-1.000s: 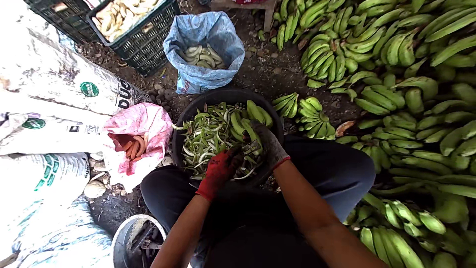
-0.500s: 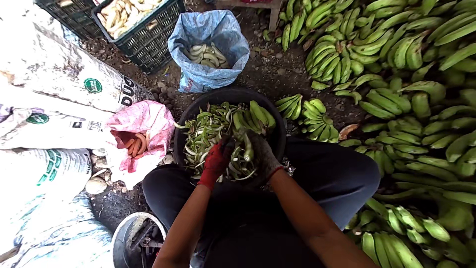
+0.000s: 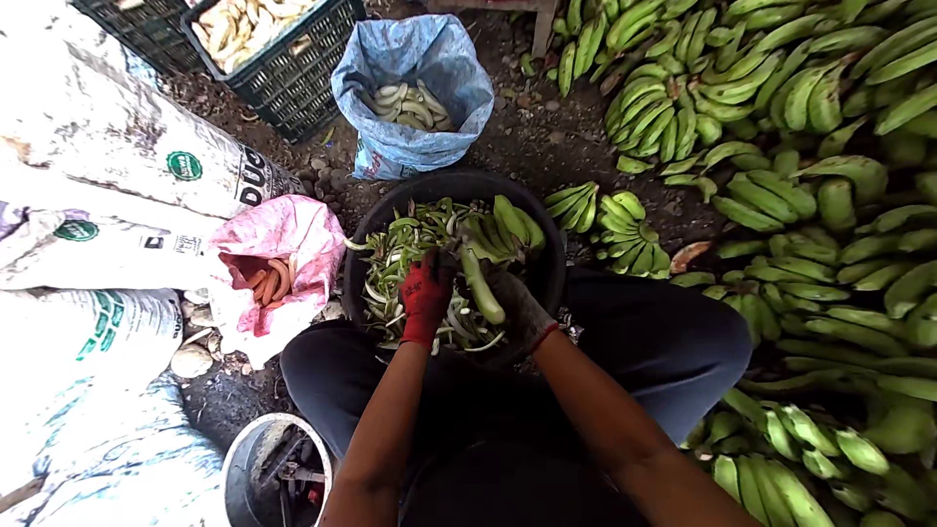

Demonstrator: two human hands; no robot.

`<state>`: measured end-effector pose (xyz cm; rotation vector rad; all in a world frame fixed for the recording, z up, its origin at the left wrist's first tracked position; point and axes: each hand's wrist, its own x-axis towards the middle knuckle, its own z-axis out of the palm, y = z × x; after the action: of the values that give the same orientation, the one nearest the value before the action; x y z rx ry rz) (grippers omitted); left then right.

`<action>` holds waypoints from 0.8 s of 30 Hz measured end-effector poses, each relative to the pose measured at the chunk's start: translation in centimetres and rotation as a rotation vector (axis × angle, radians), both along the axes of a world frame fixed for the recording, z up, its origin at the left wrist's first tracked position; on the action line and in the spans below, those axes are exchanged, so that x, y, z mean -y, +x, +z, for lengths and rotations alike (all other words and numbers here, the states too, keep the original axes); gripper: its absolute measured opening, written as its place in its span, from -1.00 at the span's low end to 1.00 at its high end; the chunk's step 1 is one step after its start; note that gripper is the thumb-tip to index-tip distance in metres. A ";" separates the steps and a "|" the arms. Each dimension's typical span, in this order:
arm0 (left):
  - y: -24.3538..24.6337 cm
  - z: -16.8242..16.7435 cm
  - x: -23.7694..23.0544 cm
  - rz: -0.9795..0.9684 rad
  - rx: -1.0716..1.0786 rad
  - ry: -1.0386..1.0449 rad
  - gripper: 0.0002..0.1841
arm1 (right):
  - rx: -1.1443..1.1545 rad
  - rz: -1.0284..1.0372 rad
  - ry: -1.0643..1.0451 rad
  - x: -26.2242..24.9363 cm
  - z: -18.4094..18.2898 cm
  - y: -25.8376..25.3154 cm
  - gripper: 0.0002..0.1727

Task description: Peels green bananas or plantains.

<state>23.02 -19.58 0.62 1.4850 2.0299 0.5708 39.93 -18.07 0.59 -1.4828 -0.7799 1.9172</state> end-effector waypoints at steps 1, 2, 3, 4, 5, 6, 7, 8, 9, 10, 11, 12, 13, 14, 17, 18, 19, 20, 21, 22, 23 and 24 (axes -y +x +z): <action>-0.3 -0.1 0.0 0.059 0.060 0.007 -0.48 | 0.023 0.033 0.029 0.1 -0.1 0.2 -0.46; -0.8 0.0 0.0 0.098 0.098 0.027 -0.47 | 0.020 0.047 0.044 0.1 -0.2 0.4 -0.48; -1.2 0.3 0.1 0.107 0.120 0.047 -0.47 | 0.010 0.027 0.046 0.0 -0.3 0.6 -0.50; -1.4 0.8 0.3 0.088 0.130 0.056 -0.47 | -0.030 -0.010 0.043 -0.2 -0.2 0.8 -0.51; -1.4 1.4 0.6 0.041 0.140 0.052 -0.47 | -0.093 -0.065 0.029 -0.5 0.1 1.0 -0.50; -1.3 2.0 1.0 -0.022 0.155 0.034 -0.47 | -0.142 -0.118 0.020 -0.8 0.5 1.0 -0.45; -0.9 2.4 1.5 -0.086 0.176 0.012 -0.47 | -0.154 -0.162 0.020 -1.1 1.0 0.9 -0.40; -0.4 2.5 2.2 -0.144 0.201 -0.008 -0.47 | -0.126 -0.202 0.038 -1.2 1.6 0.7 -0.35; 0.2 2.7 2.9 -0.184 0.221 -0.019 -0.47 | -0.070 -0.225 0.072 -1.3 2.1 0.5 -0.33; 0.8 3.1 3.7 -0.206 0.235 -0.018 -0.46 | -0.028 -0.237 0.110 -1.3 2.6 0.3 -0.31; 1.3 3.3 4.3 -0.215 0.233 -0.007 -0.45 | 0.017 -0.256 0.136 -1.3 3.1 0.0 -0.28; 1.6 3.4 4.8 -0.211 0.223 0.007 -0.44 | 0.065 -0.277 0.164 -1.1 3.6 -0.3 -0.27; 1.9 3.4 5.1 -0.196 0.209 0.015 -0.43 | 0.117 -0.299 0.198 -1.0 3.9 -0.6 -0.28; 2.0 3.3 5.3 -0.177 0.195 0.020 -0.41 | 0.160 -0.330 0.229 -1.0 4.1 -0.9 -0.26; 2.2 3.1 5.6 -0.123 0.195 0.024 -0.37 | 0.241 -0.393 0.295 -1.1 4.4 -1.8 -0.27; 2.2 3.2 5.6 -0.109 0.209 0.010 -0.37 | 0.273 -0.397 0.296 -1.1 4.5 -2.0 -0.27; 2.1 3.4 5.5 -0.100 0.224 -0.018 -0.38 | 0.314 -0.396 0.298 -1.0 4.5 -2.1 -0.26; 2.1 3.4 5.3 -0.098 0.236 -0.045 -0.37 | 0.338 -0.398 0.297 -0.9 4.4 -2.2 -0.25; 2.0 3.3 5.0 -0.098 0.248 -0.060 -0.37 | 0.337 -0.382 0.305 -0.7 4.3 -2.2 -0.26; 1.9 2.9 4.6 -0.101 0.248 -0.060 -0.37 | 0.322 -0.342 0.322 -0.4 4.2 -2.0 -0.27; 1.7 2.3 4.0 -0.109 0.234 -0.043 -0.38 | 0.315 -0.277 0.333 0.0 4.2 -1.6 -0.29; 1.4 1.7 3.2 -0.119 0.201 -0.025 -0.41 | 0.292 -0.197 0.323 0.3 4.3 -1.2 -0.34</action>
<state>24.41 -22.81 2.30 1.4611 1.7769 0.6175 38.77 -18.41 4.92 -1.5840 -0.9802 1.3730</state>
